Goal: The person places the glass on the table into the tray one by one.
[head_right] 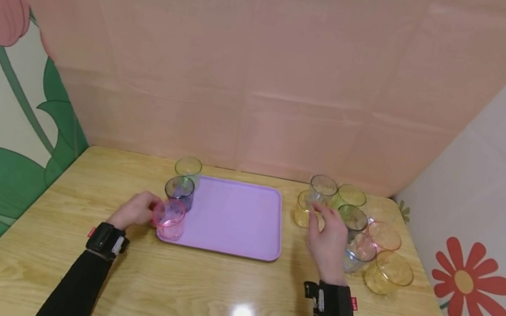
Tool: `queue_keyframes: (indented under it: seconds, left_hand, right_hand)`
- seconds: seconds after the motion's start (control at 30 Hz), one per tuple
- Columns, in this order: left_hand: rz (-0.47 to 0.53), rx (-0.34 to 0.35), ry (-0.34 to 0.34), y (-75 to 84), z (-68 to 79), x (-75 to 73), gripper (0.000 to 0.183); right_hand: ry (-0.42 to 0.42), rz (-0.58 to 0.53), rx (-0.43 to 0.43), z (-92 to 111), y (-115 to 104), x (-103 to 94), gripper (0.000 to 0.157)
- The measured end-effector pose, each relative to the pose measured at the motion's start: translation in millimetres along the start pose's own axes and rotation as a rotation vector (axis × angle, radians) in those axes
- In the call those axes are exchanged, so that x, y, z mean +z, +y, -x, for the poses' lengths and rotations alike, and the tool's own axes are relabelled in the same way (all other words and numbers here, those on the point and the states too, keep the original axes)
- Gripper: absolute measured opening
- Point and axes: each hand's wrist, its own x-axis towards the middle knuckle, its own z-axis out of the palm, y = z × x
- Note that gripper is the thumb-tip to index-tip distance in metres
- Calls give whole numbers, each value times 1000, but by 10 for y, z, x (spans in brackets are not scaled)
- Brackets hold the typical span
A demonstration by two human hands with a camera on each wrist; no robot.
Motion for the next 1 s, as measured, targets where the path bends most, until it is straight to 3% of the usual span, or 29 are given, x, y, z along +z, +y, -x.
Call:
queue_keyframes:
  seconds: [0.1, 0.3, 0.43, 0.73, 0.87, 1.0]
  left_hand:
    - [5, -17, -7, -10, -1, 14, 31]
    - [28, -25, -16, 0, -2, 11, 28]
    - [28, -26, -15, 17, 1, 7, 24]
    - [-10, -10, -8, 15, -7, 49, 20]
    - [-17, -20, 0, 21, -1, 45, 18]
    - [-35, -35, 4, 10, -6, 37, 18]
  right_hand:
    - [21, -29, 67, -5, 74, -95, 24]
    - [33, 99, 166, -18, 169, -311, 26]
    - [14, 97, 233, -9, 267, -428, 28]
    - [128, 87, 421, 33, 508, -700, 40]
    - [107, 77, 549, 57, 611, -851, 47]
    - [28, 109, 649, 86, 688, -957, 52]
